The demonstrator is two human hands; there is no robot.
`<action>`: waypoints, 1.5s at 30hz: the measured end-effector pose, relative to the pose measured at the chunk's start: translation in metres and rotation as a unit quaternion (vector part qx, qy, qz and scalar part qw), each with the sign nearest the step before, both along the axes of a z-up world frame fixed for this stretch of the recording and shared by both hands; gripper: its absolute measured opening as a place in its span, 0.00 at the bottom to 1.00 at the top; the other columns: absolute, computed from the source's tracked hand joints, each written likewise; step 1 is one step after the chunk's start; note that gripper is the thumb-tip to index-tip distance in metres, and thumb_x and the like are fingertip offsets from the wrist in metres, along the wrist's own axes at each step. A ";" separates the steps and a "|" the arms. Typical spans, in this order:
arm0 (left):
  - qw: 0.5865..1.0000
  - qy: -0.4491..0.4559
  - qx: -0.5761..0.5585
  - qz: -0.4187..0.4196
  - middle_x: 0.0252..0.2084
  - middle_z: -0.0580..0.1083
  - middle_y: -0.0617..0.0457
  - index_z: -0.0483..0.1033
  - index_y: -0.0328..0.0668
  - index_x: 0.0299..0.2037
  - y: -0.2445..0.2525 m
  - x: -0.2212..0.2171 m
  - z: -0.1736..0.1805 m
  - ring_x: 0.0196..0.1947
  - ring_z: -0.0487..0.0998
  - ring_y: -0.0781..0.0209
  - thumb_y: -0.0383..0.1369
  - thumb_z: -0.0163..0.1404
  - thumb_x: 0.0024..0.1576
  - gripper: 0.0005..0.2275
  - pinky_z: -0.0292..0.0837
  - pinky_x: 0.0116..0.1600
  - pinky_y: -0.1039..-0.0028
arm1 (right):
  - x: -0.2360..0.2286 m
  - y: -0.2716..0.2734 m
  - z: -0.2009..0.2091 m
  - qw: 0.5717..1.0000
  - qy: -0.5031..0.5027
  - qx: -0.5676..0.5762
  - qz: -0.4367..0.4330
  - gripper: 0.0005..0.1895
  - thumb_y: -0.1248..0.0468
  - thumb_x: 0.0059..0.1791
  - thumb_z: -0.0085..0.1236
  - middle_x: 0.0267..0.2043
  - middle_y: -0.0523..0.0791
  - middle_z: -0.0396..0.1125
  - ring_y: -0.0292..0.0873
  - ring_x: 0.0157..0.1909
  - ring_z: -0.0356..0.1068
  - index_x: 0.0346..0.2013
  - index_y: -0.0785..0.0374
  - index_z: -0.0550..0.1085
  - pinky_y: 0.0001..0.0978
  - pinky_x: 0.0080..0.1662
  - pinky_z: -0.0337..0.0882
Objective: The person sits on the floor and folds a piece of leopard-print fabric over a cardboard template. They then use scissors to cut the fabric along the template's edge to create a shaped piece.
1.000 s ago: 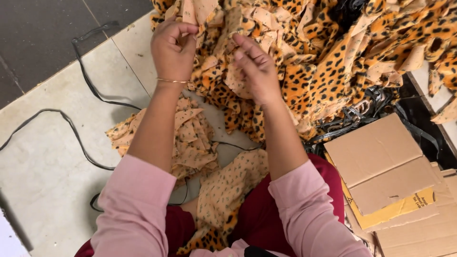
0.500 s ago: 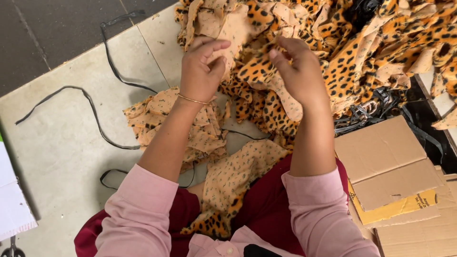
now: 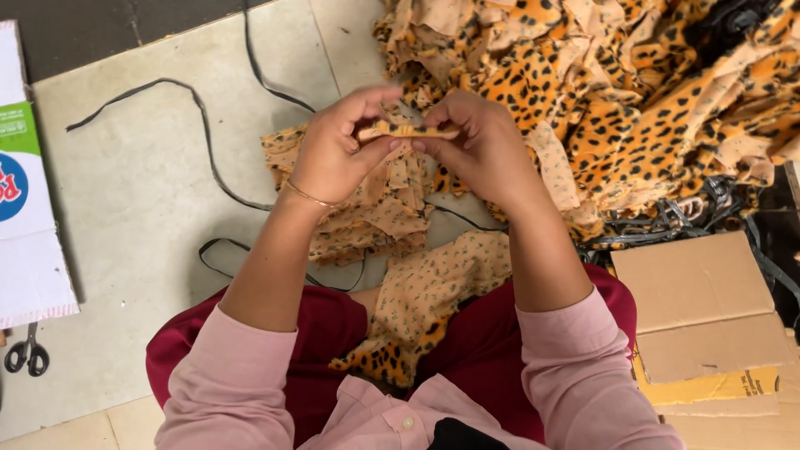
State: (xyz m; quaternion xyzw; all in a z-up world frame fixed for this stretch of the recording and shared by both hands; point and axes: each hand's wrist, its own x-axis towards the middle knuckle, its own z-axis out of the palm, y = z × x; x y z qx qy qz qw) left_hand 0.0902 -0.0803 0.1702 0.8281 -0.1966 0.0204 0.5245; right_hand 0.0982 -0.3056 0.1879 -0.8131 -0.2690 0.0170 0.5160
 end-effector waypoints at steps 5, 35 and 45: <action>0.998 0.045 -0.033 0.033 0.39 0.80 0.49 0.82 0.45 0.44 0.038 0.000 -0.055 0.43 0.79 0.56 0.28 0.67 0.50 0.13 0.72 0.52 0.68 | -0.011 0.036 -0.016 0.998 -0.004 0.070 0.009 0.06 0.74 0.52 0.62 0.30 0.54 0.67 0.49 0.35 0.72 0.43 0.76 0.77 0.32 0.32 0.73; 0.933 0.147 -0.129 0.303 0.31 0.75 0.57 0.86 0.53 0.45 0.106 -0.047 -0.124 0.34 0.73 0.71 0.21 0.52 0.57 0.14 0.72 0.42 0.82 | 0.013 0.108 -0.137 0.994 0.020 0.080 -0.068 0.15 0.79 0.55 0.50 0.35 0.47 0.70 0.33 0.24 0.63 0.53 0.67 0.77 0.23 0.28 0.64; 0.869 0.195 0.152 0.430 0.49 0.71 0.57 0.82 0.68 0.31 0.116 -0.062 -0.190 0.52 0.72 0.46 0.37 0.51 0.53 0.06 0.70 0.55 0.53 | 0.010 0.126 -0.138 0.963 -0.119 -0.229 -0.083 0.10 0.71 0.55 0.55 0.57 0.54 0.63 0.61 0.59 0.65 0.50 0.64 0.79 0.51 0.56 0.70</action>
